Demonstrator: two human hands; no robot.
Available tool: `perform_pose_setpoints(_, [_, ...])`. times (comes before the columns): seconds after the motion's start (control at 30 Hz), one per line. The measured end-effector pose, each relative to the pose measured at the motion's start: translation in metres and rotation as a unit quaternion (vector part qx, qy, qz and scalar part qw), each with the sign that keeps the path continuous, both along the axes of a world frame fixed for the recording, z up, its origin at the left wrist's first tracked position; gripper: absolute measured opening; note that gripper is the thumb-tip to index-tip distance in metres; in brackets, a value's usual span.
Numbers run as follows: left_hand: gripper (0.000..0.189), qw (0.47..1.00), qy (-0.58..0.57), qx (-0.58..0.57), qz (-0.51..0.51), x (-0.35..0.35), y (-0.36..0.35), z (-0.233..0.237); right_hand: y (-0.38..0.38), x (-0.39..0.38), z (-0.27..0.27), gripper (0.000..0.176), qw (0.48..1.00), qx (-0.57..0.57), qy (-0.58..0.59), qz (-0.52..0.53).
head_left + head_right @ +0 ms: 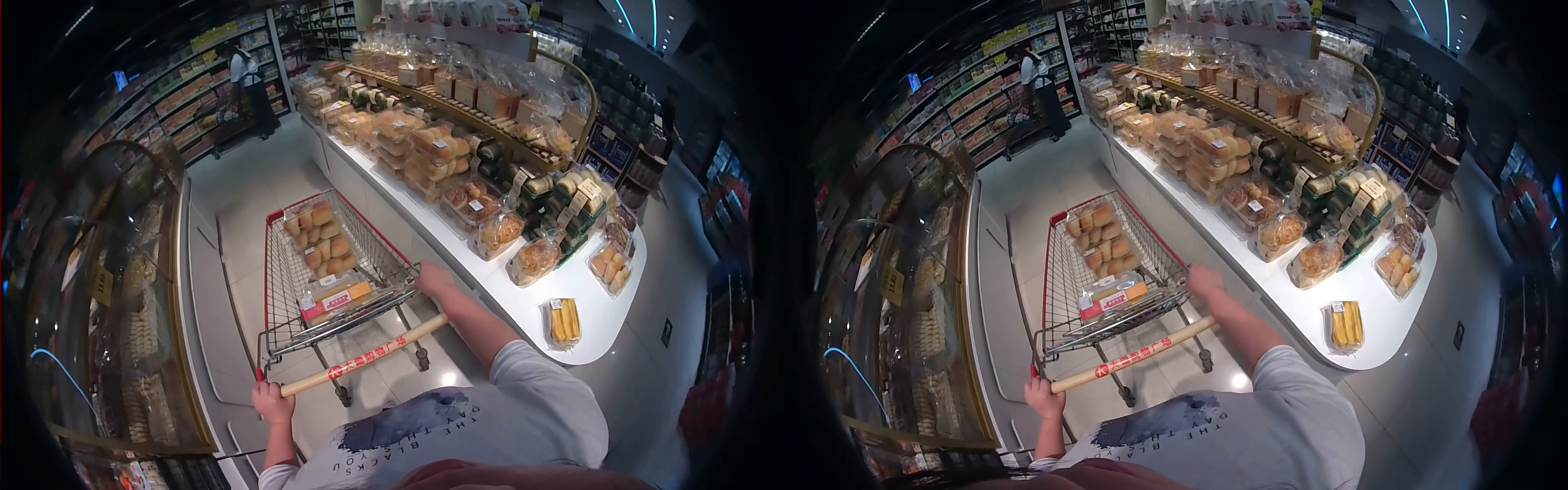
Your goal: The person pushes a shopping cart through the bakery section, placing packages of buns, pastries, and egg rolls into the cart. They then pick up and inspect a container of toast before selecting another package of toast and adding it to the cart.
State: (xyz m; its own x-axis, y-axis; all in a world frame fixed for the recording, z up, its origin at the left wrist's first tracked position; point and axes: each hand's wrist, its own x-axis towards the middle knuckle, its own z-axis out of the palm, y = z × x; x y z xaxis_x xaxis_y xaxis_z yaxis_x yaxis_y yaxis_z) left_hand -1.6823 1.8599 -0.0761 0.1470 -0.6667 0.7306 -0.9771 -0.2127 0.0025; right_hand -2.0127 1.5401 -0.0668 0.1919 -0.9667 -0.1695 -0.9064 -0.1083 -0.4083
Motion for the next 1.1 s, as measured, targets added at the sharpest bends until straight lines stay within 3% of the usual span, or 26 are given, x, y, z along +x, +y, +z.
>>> perform_pose_setpoints(0.77, [0.017,0.999,0.012,0.045,0.016,0.118,-0.288,-0.001,-0.304,0.134,-0.004,0.022,0.997,-0.065,-0.030,0.021])
perform_pose_setpoints(1.03, [0.018,0.997,0.028,0.063,0.031,0.145,-0.357,0.007,-0.373,0.162,-0.003,0.023,0.998,-0.009,-0.056,0.020])
perform_pose_setpoints(1.1, [0.019,0.995,0.034,0.088,0.026,0.153,-0.365,0.014,-0.377,0.168,0.002,0.023,0.997,-0.041,-0.059,0.013])
